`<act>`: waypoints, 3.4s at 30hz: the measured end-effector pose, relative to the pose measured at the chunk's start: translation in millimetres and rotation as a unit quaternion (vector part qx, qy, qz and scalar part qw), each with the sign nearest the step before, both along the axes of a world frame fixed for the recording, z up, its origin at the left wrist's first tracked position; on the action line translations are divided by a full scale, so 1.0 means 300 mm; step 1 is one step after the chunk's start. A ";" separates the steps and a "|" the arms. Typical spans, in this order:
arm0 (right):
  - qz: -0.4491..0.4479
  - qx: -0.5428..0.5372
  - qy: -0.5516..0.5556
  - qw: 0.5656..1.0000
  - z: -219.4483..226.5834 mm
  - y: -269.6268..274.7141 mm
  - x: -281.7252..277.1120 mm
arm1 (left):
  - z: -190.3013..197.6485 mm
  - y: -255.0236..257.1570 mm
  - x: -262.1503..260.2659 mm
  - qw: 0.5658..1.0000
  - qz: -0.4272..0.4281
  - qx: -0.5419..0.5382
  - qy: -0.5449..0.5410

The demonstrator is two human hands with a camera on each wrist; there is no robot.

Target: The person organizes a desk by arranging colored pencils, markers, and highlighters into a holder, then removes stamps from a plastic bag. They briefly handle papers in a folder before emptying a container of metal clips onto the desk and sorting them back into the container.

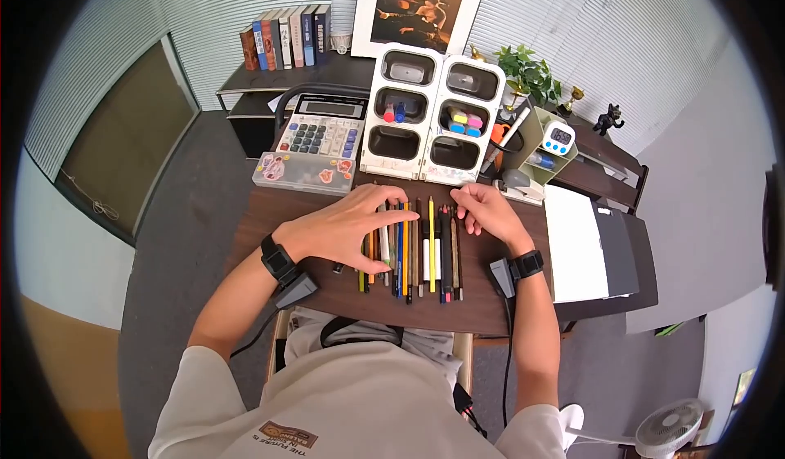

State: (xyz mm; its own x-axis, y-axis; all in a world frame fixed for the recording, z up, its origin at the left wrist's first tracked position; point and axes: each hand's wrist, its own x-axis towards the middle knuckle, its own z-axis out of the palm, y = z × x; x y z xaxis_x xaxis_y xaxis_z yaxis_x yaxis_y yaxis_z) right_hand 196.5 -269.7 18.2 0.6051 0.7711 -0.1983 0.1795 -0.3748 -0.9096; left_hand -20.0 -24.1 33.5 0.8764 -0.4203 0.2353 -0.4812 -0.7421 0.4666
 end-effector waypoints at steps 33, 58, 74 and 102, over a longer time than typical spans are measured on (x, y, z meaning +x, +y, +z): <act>0.212 -0.036 -0.075 0.974 0.149 0.105 -0.267 | -0.020 0.003 0.011 0.953 0.062 -0.092 -0.283; -0.017 0.061 0.057 0.996 0.257 0.243 -0.115 | -0.042 0.011 0.028 0.926 0.217 -0.128 -0.283; -0.005 0.082 0.125 0.989 0.270 0.354 -0.095 | -0.031 0.007 0.024 0.924 0.224 -0.127 -0.281; 0.255 -0.214 -0.341 0.879 0.212 -0.080 -0.275 | -0.036 0.000 0.024 0.926 0.221 -0.129 -0.278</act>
